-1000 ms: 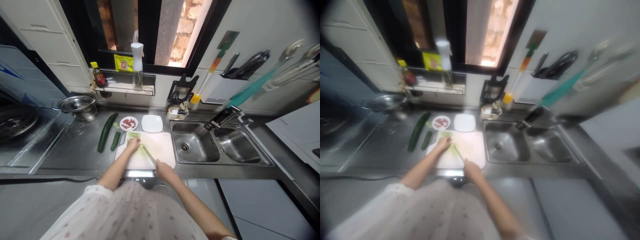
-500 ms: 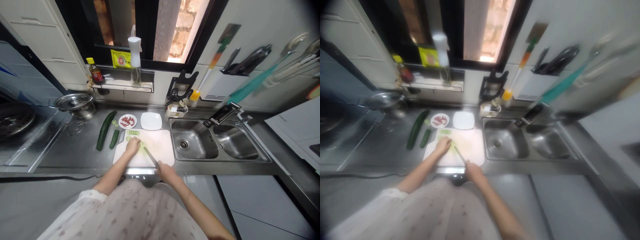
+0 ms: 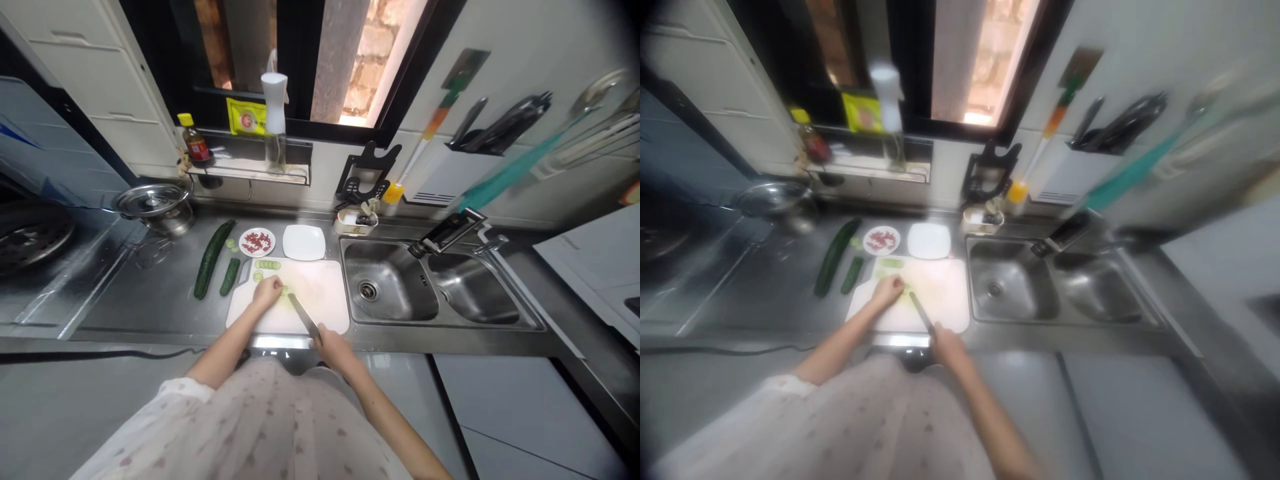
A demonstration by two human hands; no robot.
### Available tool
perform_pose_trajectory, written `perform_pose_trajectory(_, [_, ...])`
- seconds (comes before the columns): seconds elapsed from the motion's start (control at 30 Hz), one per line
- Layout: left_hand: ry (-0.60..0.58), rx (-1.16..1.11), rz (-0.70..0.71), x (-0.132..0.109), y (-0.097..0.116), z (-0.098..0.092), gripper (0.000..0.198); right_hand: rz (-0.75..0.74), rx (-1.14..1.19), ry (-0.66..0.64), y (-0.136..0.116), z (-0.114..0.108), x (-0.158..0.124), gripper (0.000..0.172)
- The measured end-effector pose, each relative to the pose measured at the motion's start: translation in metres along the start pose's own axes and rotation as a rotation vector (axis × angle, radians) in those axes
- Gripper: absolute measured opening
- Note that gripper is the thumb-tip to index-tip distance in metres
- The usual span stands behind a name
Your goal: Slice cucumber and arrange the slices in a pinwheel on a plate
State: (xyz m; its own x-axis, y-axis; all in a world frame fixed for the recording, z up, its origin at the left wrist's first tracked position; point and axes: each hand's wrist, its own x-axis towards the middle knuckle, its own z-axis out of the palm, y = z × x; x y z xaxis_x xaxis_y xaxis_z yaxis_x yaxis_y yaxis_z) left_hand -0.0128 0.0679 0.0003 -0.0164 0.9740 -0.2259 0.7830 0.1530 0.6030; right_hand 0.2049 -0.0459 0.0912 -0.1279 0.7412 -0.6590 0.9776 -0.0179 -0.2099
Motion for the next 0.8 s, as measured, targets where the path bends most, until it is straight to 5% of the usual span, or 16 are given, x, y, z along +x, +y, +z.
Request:
perform_pose_trajectory(0.37, [0.059, -0.190, -0.187, -0.014, -0.019, -0.010, 0.019, -0.042, 0.050, 0.002, 0.003, -0.007, -0.001, 0.025])
perform_pose_trajectory(0.8, [0.240, -0.151, -0.269, -0.017, -0.053, -0.034, 0.012, -0.044, 0.088, 0.001, 0.001, -0.013, -0.004, 0.022])
